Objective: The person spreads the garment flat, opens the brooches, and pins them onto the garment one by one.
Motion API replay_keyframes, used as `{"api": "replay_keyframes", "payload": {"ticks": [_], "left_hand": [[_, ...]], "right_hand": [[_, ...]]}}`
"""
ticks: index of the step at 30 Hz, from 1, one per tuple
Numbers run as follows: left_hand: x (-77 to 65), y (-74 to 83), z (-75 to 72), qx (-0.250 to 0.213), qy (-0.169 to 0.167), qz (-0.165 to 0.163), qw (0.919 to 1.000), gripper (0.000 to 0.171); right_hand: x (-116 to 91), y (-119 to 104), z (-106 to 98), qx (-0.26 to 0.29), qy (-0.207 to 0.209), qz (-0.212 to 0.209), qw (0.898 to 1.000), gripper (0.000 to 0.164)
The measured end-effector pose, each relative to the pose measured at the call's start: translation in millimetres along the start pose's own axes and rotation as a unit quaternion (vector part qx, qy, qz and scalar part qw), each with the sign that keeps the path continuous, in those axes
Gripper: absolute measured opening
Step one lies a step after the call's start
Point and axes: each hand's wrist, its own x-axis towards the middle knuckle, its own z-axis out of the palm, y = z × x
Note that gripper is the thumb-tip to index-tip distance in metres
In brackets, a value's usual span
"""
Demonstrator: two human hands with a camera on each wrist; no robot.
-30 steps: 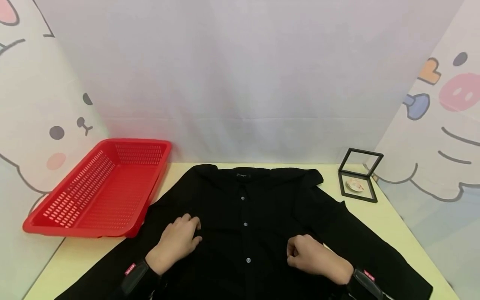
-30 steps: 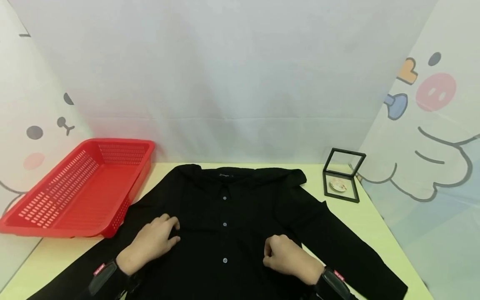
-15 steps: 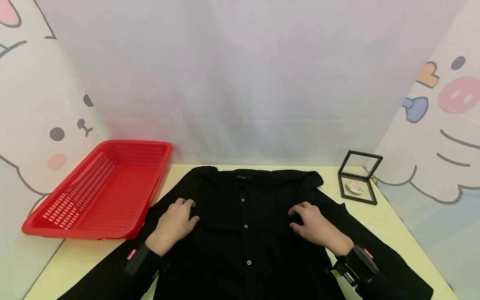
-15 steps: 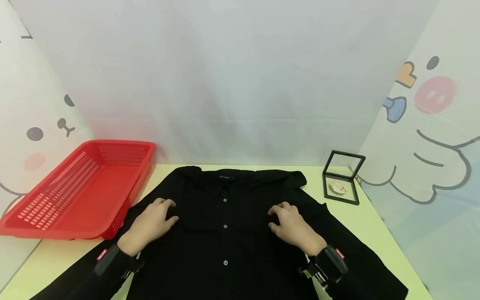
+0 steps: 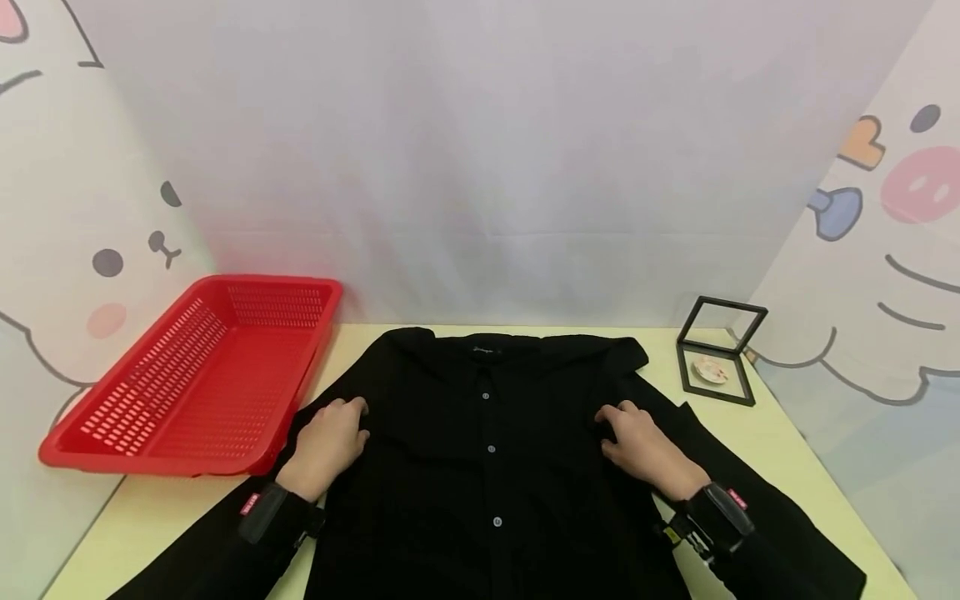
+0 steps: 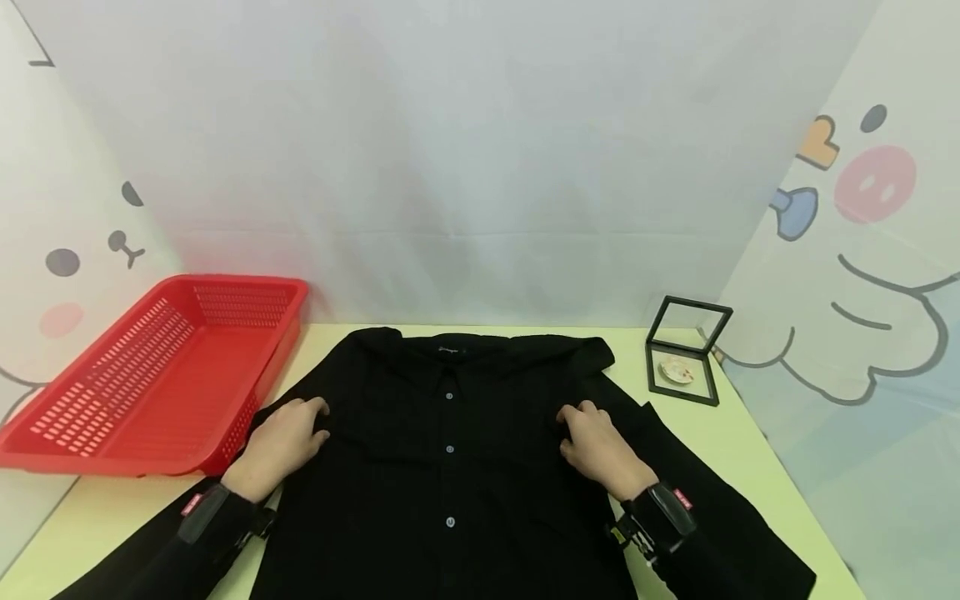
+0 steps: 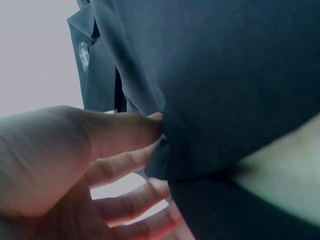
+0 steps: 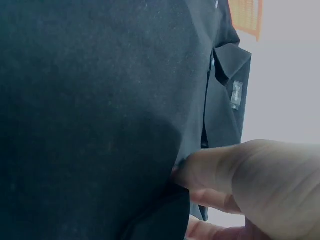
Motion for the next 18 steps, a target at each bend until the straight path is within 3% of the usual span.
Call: {"api": "replay_keyframes", "payload": {"ticks": [6,12,18], "left_hand": [[6.9,0.5,2.6,-0.005,0.01,0.013,0.9999,0.006],[11.1,8.3,6.9,-0.016,0.016,0.032,0.9992,0.017],[15.1,13.6,8.9,-0.023,0.022,0.045,0.9985,0.018]], "right_hand": [[10,1,-1,0.028,-0.014,0.007,0.999,0.021],[18,6,-3,0.052,-0.047,0.037,0.997,0.018],[27,11,-7,0.052,-0.058,0.041,0.996,0.014]]}}
